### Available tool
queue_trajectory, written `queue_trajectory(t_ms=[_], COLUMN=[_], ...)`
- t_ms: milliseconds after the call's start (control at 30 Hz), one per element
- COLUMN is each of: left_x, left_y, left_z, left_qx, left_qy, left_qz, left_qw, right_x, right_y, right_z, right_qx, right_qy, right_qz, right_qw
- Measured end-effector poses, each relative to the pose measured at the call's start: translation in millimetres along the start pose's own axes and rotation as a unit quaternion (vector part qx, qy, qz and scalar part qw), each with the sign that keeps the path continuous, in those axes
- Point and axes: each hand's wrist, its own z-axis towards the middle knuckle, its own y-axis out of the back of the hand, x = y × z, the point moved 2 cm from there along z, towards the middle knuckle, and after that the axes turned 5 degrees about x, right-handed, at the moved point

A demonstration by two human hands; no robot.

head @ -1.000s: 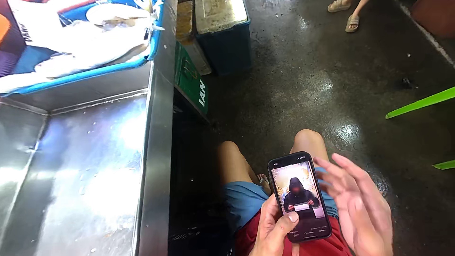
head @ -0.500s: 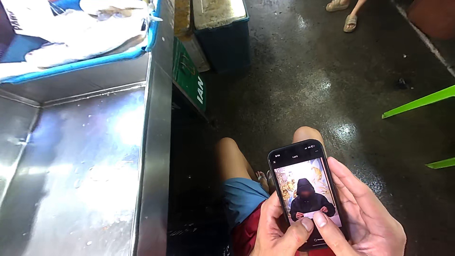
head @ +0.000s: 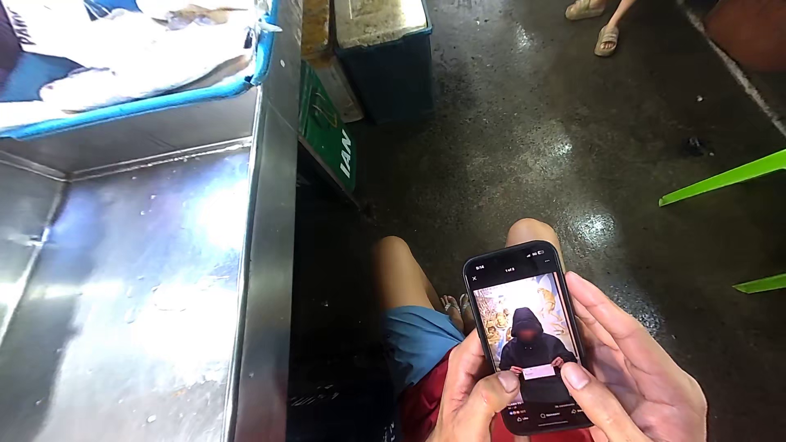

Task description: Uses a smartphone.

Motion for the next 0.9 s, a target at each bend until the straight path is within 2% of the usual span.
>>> queue_trajectory(t_ms=[200, 667, 900], left_x=[-0.8, -3.4, -5.4], left_y=[-2.6, -2.7, -4.0], left_z=[2.1, -0.5, 0.8], left_qx=[-0.011, -0.015, 0.01], left_qy=[-0.007, -0.011, -0.01], left_qz=[0.053, 0.01, 0.012], left_qw=[0.999, 1.0, 1.0], right_x=[0.3, 3.0, 3.0], right_y=[-1.4, 1.2, -0.5], right_z=[1.3, 1.1, 0.4], right_qx=[-0.009, 0.011, 0.009], right_qy=[-0.003, 0.005, 0.01], right_qz=[-0.018, 0.008, 0.009], right_qw=[1.0, 1.0, 1.0])
